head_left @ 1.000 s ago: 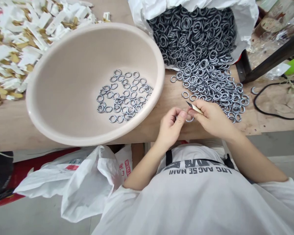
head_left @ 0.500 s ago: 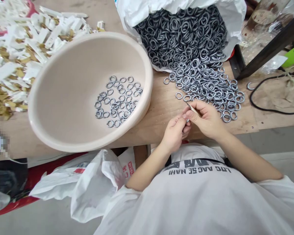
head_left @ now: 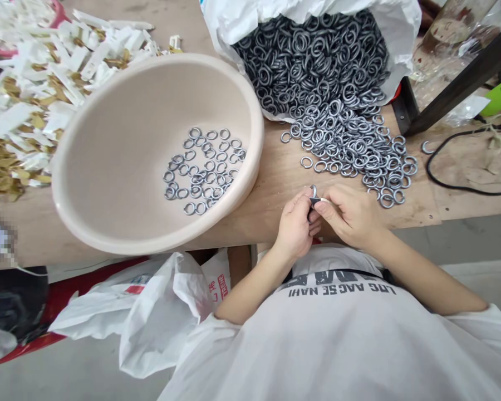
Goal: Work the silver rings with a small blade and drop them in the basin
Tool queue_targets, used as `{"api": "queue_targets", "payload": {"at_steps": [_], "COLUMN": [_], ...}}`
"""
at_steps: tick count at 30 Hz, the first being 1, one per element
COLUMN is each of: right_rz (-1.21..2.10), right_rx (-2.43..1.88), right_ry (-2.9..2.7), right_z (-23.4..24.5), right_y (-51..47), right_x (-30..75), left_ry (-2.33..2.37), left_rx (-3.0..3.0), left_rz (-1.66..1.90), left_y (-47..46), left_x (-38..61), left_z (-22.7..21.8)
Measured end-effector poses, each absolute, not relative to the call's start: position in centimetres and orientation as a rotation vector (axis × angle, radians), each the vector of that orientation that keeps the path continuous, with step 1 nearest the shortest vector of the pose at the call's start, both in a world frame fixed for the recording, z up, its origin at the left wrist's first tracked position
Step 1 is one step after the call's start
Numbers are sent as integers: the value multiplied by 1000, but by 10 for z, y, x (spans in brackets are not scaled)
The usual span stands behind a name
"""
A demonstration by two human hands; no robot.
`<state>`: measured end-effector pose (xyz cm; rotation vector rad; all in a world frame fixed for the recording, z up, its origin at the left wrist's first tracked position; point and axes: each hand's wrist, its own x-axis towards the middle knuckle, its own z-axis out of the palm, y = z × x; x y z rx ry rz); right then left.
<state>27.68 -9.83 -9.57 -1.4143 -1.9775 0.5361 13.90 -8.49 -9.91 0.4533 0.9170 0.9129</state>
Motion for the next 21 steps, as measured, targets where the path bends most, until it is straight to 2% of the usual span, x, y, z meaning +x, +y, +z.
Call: {"api": "queue_targets", "payload": {"at_steps": [5,8,11,16,21], "right_rz": [593,603,510,266,256], "right_rx": [-1399,-1551,-1730,-1805,-1893], "right_ry": [-1967,-1843,-1810,-2100,-2178], "right_z": [-98,-103,-105,-106,-105], "right_y": [-96,-83,-63,-25,-2], "right_x": [280,290,296,274,260], "left_ry": [894,791,728,806,833], "left_rx": [503,631,654,500,451], "left_rz": [917,836,803,906,971], "left_y": [-89,-97,-98,-82,-72], "left_x": [136,130,121,102,88], "left_z": [-101,-101,-99,-100,-107]}}
